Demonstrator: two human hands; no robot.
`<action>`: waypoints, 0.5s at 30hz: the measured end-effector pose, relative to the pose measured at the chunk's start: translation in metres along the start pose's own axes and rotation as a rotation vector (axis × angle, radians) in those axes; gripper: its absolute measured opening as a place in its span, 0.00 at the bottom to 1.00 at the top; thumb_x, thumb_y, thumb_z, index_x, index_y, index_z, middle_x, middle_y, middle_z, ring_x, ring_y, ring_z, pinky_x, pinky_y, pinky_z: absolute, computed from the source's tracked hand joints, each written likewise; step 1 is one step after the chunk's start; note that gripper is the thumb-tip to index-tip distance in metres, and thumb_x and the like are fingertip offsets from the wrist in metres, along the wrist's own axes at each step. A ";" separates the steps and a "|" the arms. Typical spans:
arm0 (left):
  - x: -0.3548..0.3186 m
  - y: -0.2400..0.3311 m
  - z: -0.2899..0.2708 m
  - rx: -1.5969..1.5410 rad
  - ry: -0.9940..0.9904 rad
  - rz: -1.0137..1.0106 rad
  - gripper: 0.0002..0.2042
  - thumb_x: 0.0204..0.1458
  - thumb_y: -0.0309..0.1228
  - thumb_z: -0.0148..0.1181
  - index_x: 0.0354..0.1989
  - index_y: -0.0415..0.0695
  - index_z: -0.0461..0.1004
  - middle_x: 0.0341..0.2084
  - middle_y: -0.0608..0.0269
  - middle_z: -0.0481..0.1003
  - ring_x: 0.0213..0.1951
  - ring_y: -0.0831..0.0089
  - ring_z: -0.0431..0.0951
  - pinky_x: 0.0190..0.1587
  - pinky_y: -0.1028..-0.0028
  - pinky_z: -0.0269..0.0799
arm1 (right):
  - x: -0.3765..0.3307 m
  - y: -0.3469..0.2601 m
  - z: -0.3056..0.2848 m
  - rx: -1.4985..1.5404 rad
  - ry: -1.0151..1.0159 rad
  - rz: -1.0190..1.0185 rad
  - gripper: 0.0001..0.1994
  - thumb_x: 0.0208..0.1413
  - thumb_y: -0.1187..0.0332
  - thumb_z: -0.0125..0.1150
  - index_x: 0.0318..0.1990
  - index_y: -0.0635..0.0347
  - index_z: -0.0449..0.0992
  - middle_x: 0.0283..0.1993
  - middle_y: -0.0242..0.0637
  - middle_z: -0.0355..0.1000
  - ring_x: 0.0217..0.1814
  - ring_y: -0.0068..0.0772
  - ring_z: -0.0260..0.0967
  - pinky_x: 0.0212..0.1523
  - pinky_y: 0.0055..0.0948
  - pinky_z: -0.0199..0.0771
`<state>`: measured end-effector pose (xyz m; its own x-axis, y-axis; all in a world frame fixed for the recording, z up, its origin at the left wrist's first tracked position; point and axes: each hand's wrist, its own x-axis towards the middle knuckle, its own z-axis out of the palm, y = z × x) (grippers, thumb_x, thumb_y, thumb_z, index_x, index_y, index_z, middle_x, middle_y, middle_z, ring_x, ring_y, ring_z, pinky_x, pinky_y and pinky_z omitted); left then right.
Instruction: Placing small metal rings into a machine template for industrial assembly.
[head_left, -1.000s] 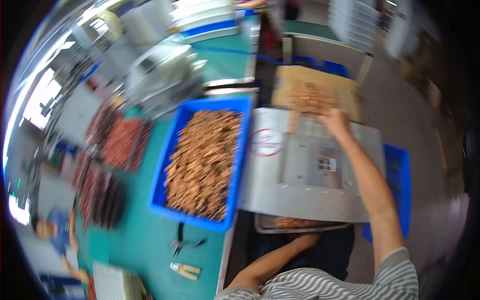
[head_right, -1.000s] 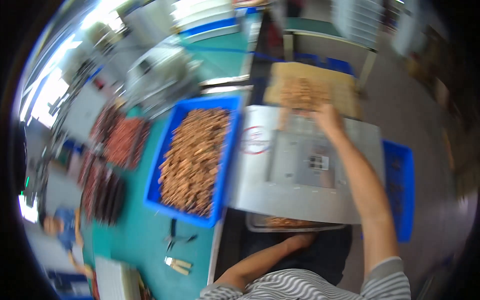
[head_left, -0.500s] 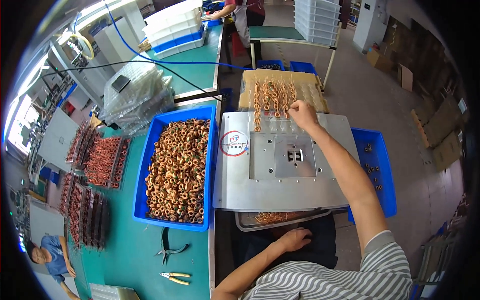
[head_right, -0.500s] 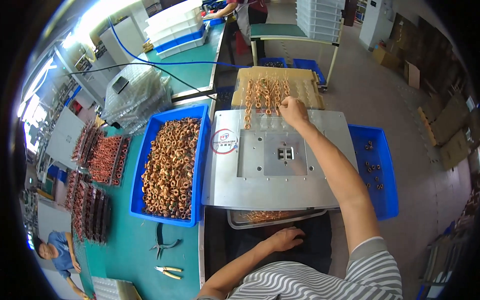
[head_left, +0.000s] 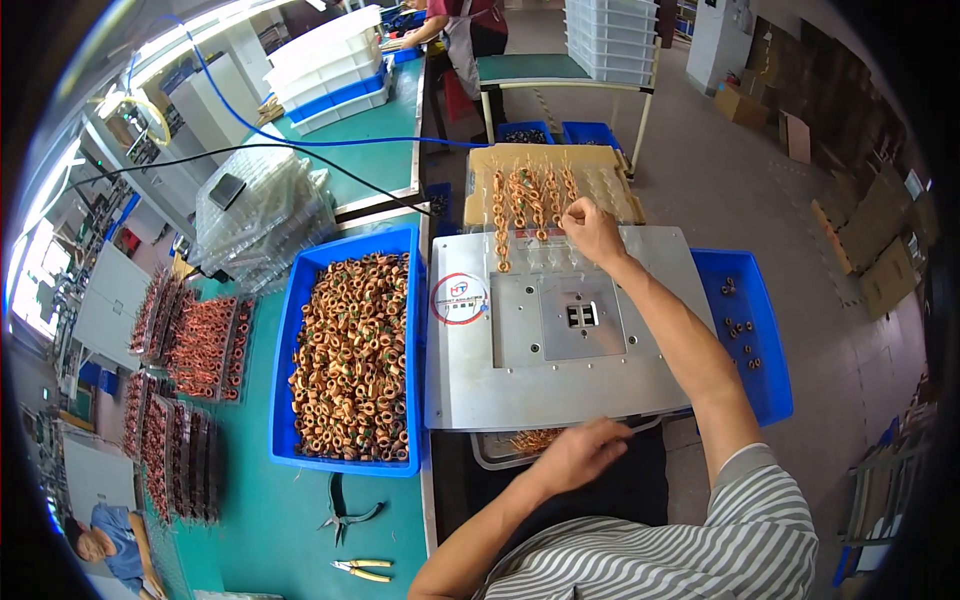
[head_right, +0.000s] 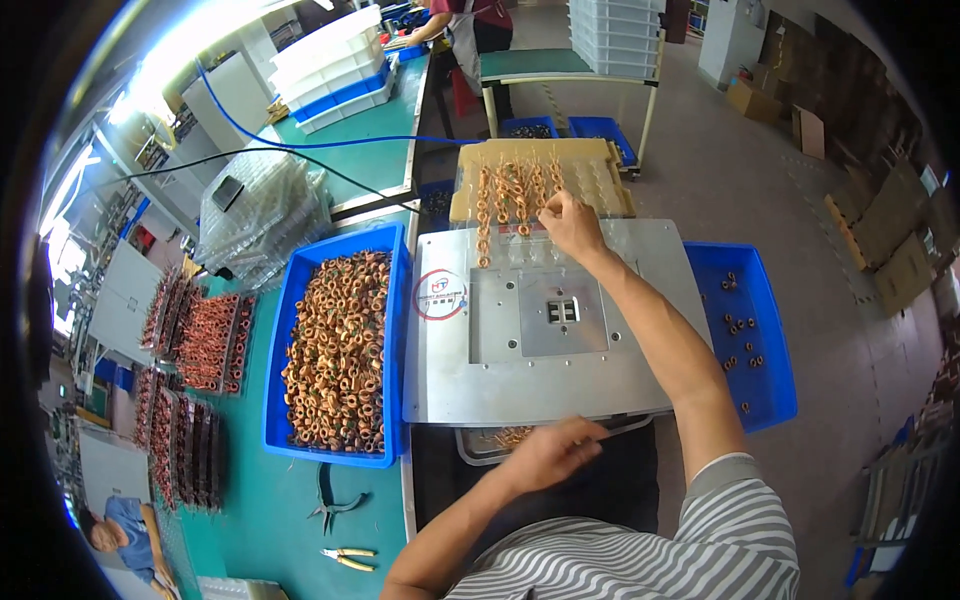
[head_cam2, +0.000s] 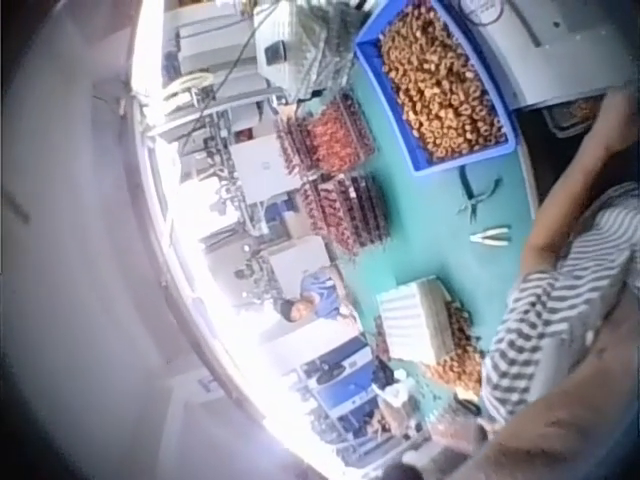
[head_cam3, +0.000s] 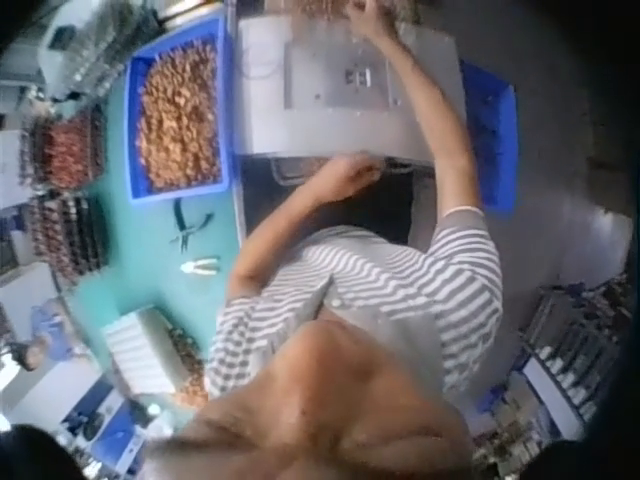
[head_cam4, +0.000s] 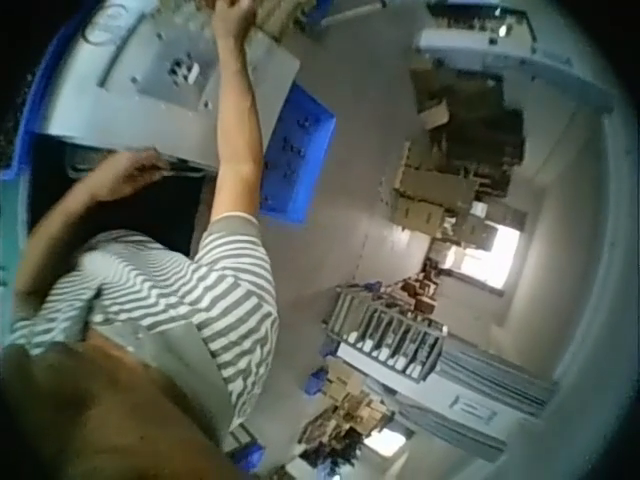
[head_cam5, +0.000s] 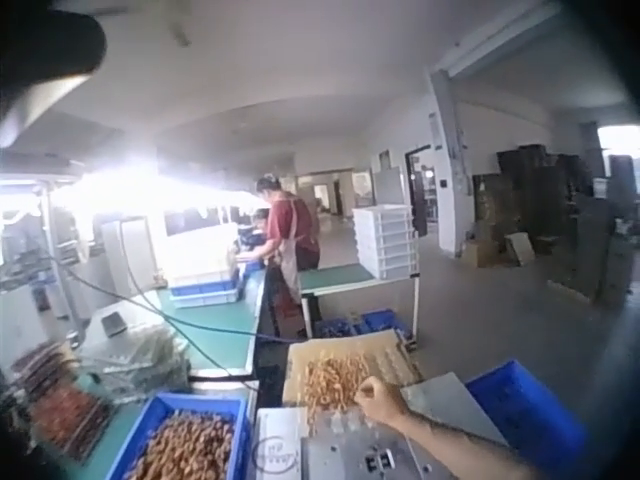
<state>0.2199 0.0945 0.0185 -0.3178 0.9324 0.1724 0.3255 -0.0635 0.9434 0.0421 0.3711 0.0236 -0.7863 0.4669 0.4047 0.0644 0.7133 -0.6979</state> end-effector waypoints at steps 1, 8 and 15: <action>0.003 0.004 -0.011 0.016 0.105 -0.018 0.11 0.55 0.27 0.58 0.46 0.41 0.74 0.36 0.54 0.75 0.38 0.62 0.76 0.42 0.69 0.73 | -0.009 -0.007 -0.006 0.000 0.005 0.010 0.11 0.50 0.63 0.60 0.35 0.62 0.74 0.34 0.45 0.76 0.36 0.43 0.76 0.40 0.36 0.76; 0.052 -0.006 -0.051 -0.358 0.692 -0.149 0.15 0.61 0.32 0.54 0.52 0.35 0.70 0.40 0.60 0.75 0.36 0.77 0.74 0.36 0.78 0.72 | -0.086 -0.036 -0.063 1.064 -0.505 0.411 0.08 0.61 0.68 0.51 0.43 0.61 0.70 0.32 0.31 0.70 0.31 0.21 0.70 0.30 0.23 0.73; 0.133 -0.045 -0.032 -0.386 0.517 -0.233 0.19 0.62 0.40 0.52 0.52 0.37 0.72 0.36 0.64 0.75 0.35 0.78 0.74 0.37 0.77 0.72 | -0.126 0.004 -0.109 0.732 -0.501 0.235 0.17 0.60 0.65 0.57 0.55 0.60 0.70 0.32 0.31 0.71 0.34 0.16 0.67 0.31 0.21 0.71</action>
<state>0.1343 0.2101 0.0077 -0.7562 0.6538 -0.0246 -0.1133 -0.0939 0.9891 0.2083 0.3722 0.0346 -0.9876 0.1554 0.0207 -0.0147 0.0397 -0.9991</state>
